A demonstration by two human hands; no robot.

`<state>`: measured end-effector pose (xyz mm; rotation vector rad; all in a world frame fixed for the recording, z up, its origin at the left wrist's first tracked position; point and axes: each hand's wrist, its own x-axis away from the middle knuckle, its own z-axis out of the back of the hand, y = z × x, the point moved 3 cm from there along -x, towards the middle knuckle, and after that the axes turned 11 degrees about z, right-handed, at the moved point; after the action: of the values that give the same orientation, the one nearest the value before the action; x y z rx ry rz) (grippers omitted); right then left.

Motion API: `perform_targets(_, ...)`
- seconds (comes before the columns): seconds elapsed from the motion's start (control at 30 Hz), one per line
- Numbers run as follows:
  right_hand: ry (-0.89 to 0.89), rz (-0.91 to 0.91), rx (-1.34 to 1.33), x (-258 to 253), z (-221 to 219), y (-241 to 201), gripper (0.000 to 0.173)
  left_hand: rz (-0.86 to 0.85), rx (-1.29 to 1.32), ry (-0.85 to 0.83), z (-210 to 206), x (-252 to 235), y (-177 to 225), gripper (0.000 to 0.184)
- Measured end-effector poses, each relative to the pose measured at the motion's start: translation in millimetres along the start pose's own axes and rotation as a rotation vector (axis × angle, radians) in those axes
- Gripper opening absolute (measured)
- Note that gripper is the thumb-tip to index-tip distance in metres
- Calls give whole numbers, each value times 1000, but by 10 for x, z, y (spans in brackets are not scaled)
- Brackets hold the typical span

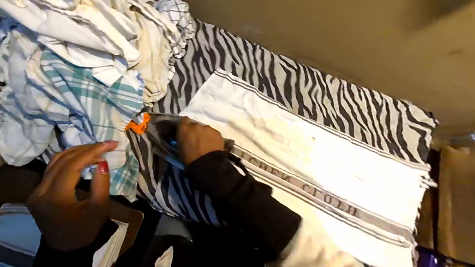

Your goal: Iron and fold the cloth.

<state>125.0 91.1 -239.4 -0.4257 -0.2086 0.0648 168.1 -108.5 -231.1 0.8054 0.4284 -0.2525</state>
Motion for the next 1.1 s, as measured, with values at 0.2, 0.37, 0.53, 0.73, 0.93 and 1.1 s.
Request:
perform_targets(0.2,-135,-153,-203,395,254,209,34,-80,343,17,-648,-294,410,31)
perform_targets(0.37,99,-505,18,1987,315,1378,33,-244,-166,-511,-1606,-96,-79,64)
perform_targets(0.53,146,-1135,50,3372,682,2716,41,-281,-357,-600,-1723,19,-315,78)
perform_targets(0.73,148,-1011,98,3451,711,2918,33,-223,-381,-666,-1648,-76,-27,76)
perform_targets(0.93,243,-156,306,3354,560,2874,19,-381,-339,-584,-2060,-244,-3,69)
perform_targets(1.1,157,-170,260,2994,640,2790,20,-125,-365,-502,-1851,-683,-471,66)
